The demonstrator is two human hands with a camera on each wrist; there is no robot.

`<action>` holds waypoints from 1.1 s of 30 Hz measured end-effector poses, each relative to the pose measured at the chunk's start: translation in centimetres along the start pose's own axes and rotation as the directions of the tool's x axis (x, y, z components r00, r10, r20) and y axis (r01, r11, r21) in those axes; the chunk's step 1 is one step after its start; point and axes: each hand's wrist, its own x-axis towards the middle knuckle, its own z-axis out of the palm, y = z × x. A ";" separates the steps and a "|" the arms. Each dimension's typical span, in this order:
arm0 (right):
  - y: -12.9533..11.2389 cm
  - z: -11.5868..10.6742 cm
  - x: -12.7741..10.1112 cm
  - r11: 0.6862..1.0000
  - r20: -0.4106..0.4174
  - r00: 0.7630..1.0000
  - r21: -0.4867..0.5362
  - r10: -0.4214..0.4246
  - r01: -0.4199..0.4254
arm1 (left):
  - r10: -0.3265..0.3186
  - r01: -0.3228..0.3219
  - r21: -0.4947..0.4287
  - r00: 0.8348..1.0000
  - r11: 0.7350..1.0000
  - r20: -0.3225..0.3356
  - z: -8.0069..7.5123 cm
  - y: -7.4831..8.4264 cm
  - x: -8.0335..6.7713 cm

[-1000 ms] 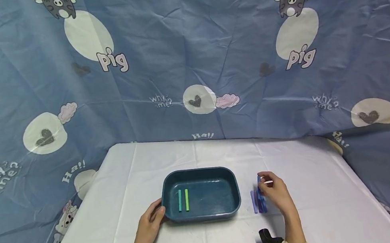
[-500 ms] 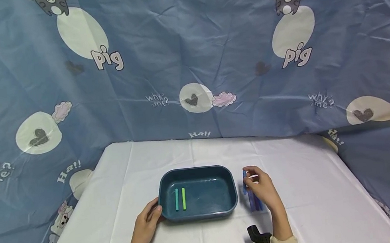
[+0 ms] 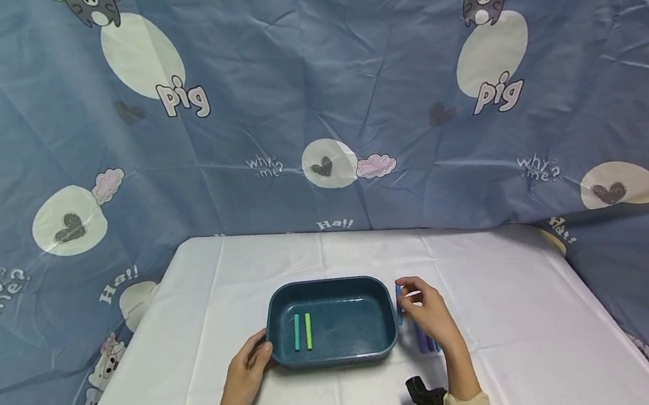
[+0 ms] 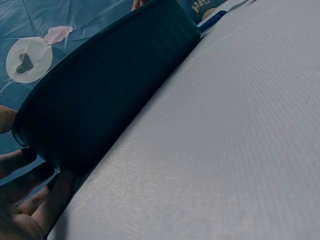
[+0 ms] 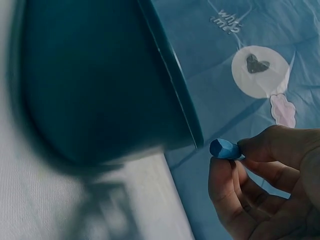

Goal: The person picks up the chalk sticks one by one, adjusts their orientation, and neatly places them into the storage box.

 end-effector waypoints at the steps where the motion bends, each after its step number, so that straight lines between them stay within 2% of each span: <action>1: 0.0 0.1 0.0 1.000 0.000 1.000 0.003 0.002 -0.002 | -0.002 0.002 -0.001 1.000 1.000 0.004 0.0 0.0 0.0; 13: -0.1 0.9 0.1 0.999 0.026 0.999 0.027 -0.024 0.023 | -0.017 0.017 0.011 1.000 1.000 0.005 0.3 -0.5 -0.2; 23: -0.6 1.5 0.3 0.999 0.013 0.998 0.003 -0.055 0.055 | 0.010 -0.010 0.023 1.000 1.000 -0.002 0.1 -0.2 -0.1; 33: -1.0 2.2 0.8 0.997 0.031 0.997 0.019 -0.071 0.070 | 0.001 -0.001 0.018 1.000 1.000 -0.002 0.0 0.0 0.0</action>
